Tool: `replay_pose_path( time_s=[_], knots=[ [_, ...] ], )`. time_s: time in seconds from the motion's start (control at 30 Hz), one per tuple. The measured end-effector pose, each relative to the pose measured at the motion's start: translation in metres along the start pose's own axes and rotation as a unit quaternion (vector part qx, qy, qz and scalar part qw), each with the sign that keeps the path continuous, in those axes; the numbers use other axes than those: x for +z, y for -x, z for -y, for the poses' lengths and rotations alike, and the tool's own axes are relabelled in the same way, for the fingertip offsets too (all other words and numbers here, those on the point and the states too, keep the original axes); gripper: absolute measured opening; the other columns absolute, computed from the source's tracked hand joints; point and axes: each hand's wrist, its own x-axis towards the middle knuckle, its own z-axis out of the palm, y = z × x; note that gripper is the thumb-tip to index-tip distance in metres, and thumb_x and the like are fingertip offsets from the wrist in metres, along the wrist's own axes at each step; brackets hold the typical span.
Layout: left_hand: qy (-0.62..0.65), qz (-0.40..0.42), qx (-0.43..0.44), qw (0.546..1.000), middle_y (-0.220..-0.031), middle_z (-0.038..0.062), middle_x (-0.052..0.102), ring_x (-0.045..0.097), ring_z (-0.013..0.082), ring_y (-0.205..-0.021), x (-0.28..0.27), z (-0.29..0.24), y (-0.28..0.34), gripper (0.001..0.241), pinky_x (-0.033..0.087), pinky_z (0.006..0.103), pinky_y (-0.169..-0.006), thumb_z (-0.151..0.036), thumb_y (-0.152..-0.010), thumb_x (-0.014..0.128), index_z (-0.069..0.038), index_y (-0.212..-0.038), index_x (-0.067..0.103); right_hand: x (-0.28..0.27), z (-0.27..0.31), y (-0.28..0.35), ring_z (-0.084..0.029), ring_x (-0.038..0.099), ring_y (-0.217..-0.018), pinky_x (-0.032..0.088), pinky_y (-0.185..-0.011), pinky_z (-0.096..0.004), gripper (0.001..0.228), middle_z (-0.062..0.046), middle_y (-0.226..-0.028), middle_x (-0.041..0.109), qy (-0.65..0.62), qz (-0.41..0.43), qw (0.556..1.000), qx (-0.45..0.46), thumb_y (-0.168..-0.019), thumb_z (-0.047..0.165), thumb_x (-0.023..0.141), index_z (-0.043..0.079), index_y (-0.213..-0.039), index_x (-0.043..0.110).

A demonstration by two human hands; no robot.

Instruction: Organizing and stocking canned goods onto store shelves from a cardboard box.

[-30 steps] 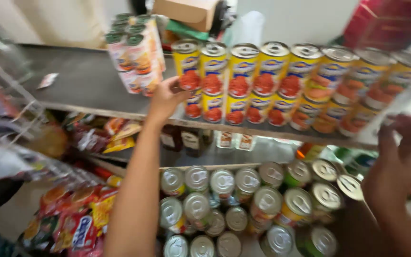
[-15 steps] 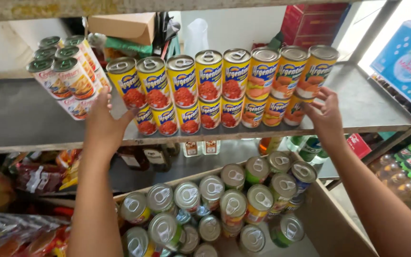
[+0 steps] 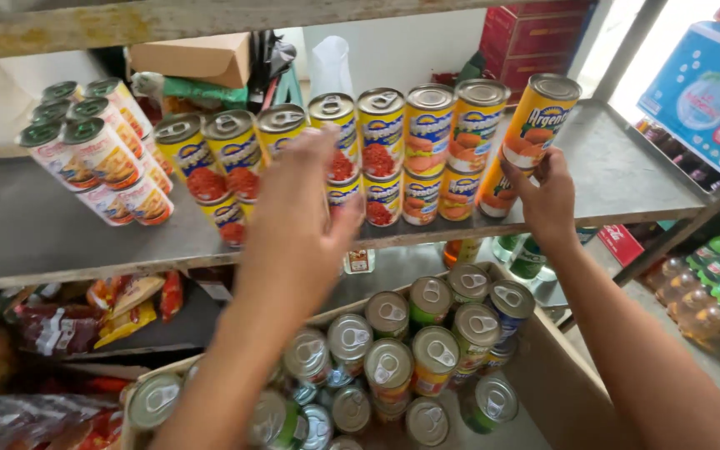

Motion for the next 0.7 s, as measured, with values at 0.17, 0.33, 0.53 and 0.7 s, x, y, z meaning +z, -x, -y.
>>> replay_pose_path(
  time_s=[0.17, 0.33, 0.53, 0.7],
  knots=[
    [0.115, 0.074, 0.038, 0.990, -0.139, 0.020, 0.059, 0.056, 0.0399, -0.133, 0.076, -0.047, -0.003, 0.056, 0.045, 0.0478, -0.111, -0.015, -0.094, 0.071, -0.001, -0.144, 0.048, -0.045, -0.017, -0.011, -0.015, 0.067, -0.116, 0.056, -0.099, -0.030, 0.037, -0.011, -0.122, 0.070, 0.012, -0.013, 1.000, -0.010, -0.099, 0.011, 0.077, -0.001, -0.125, 0.052],
    [0.204, 0.192, 0.027, 0.959, -0.136, 0.021, 0.059, 0.059, 0.0410, -0.122, 0.148, -0.088, -0.006, 0.058, 0.047, 0.0471, -0.103, -0.019, -0.091, 0.069, -0.001, -0.142, 0.049, -0.108, -0.015, -0.023, -0.014, 0.068, -0.114, 0.056, -0.100, -0.029, 0.036, -0.010, -0.121, 0.071, 0.032, -0.041, 0.998, -0.023, -0.101, 0.008, 0.079, 0.000, -0.124, 0.053],
    [0.301, 0.257, -0.010, 0.918, -0.141, 0.022, 0.056, 0.056, 0.0407, -0.127, 0.234, -0.121, -0.020, 0.065, 0.047, 0.0446, -0.102, -0.028, -0.091, 0.068, 0.003, -0.144, 0.046, -0.182, -0.042, -0.036, -0.014, 0.068, -0.118, 0.055, -0.104, -0.029, 0.034, -0.008, -0.126, 0.069, 0.009, -0.043, 0.998, -0.046, -0.105, 0.005, 0.076, 0.001, -0.129, 0.052],
    [0.329, 0.274, -0.060, 0.902, -0.146, 0.026, 0.052, 0.052, 0.0404, -0.135, 0.301, -0.130, -0.033, 0.068, 0.042, 0.0426, -0.109, -0.036, -0.096, 0.064, 0.005, -0.147, 0.045, -0.198, -0.045, -0.037, -0.014, 0.067, -0.117, 0.055, -0.103, -0.029, 0.036, -0.008, -0.126, 0.069, 0.013, -0.045, 0.998, -0.038, -0.102, 0.005, 0.076, 0.001, -0.128, 0.052]
  ],
)
